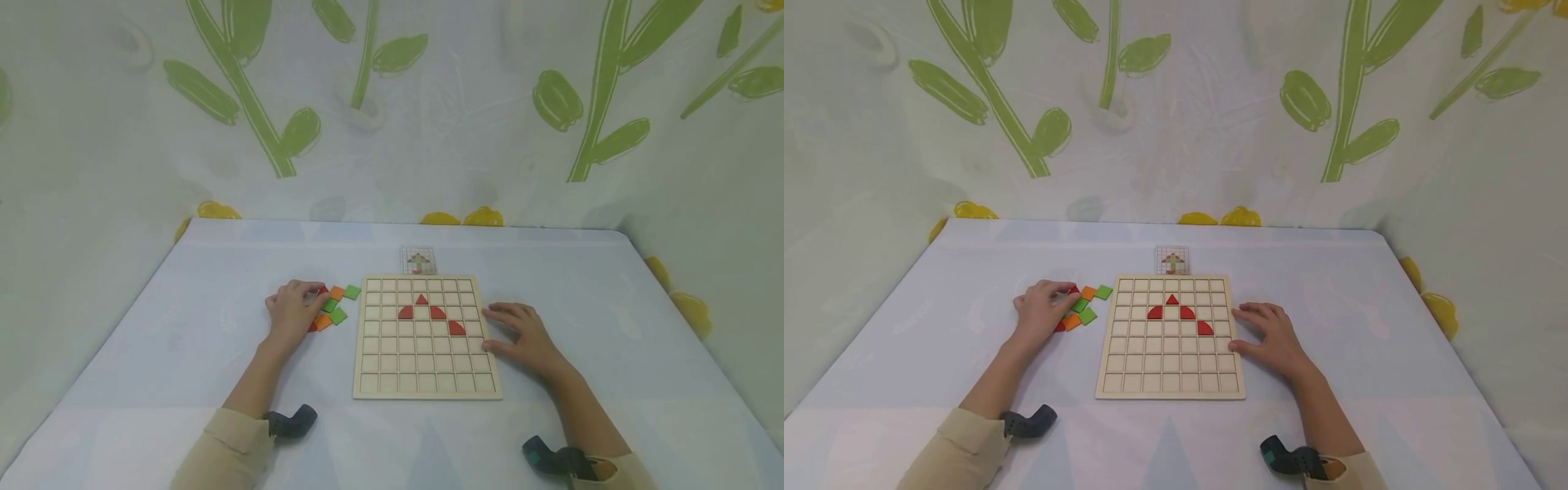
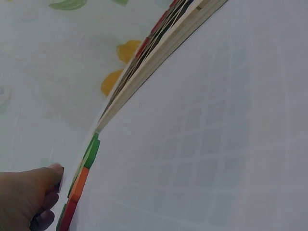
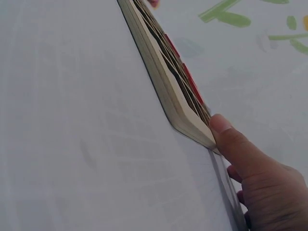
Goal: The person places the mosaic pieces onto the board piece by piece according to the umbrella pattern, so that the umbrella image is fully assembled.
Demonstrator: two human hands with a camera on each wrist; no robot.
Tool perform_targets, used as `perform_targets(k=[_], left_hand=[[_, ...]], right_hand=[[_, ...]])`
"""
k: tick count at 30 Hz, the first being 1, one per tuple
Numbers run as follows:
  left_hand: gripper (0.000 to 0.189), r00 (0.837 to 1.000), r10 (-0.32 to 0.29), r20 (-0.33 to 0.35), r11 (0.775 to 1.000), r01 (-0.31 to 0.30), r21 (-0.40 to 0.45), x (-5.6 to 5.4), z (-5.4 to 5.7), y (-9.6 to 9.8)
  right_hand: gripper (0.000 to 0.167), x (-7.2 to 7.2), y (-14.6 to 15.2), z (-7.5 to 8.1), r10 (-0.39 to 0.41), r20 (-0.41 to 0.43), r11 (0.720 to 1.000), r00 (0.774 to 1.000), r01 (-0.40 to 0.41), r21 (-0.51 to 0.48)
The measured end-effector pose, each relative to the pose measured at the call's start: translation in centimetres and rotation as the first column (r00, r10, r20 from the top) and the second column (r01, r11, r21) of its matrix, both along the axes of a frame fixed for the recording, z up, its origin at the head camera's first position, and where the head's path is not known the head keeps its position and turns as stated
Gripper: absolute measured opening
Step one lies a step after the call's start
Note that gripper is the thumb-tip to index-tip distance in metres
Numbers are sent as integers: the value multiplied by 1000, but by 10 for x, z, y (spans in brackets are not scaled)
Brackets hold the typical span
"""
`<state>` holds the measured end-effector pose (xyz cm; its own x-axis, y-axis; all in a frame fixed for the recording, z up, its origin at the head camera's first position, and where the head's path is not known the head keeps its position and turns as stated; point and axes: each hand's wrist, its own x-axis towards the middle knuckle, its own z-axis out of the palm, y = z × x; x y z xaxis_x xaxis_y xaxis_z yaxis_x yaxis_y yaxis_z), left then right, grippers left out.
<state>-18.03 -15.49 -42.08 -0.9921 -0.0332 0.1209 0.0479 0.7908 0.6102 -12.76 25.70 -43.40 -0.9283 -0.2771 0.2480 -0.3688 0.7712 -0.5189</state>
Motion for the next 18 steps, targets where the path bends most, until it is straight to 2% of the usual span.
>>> perform_targets(k=[9, 18], left_hand=[[36, 997, -70, -33, 995, 72, 68, 4, 4, 7], [34, 988, -138, -74, 988, 142, 60, 7, 3, 19]], right_hand=[[57, 0, -1, 2, -3, 3, 1000, 1000, 3, 7], [58, 0, -1, 1, 0, 2, 1000, 1000, 0, 3]])
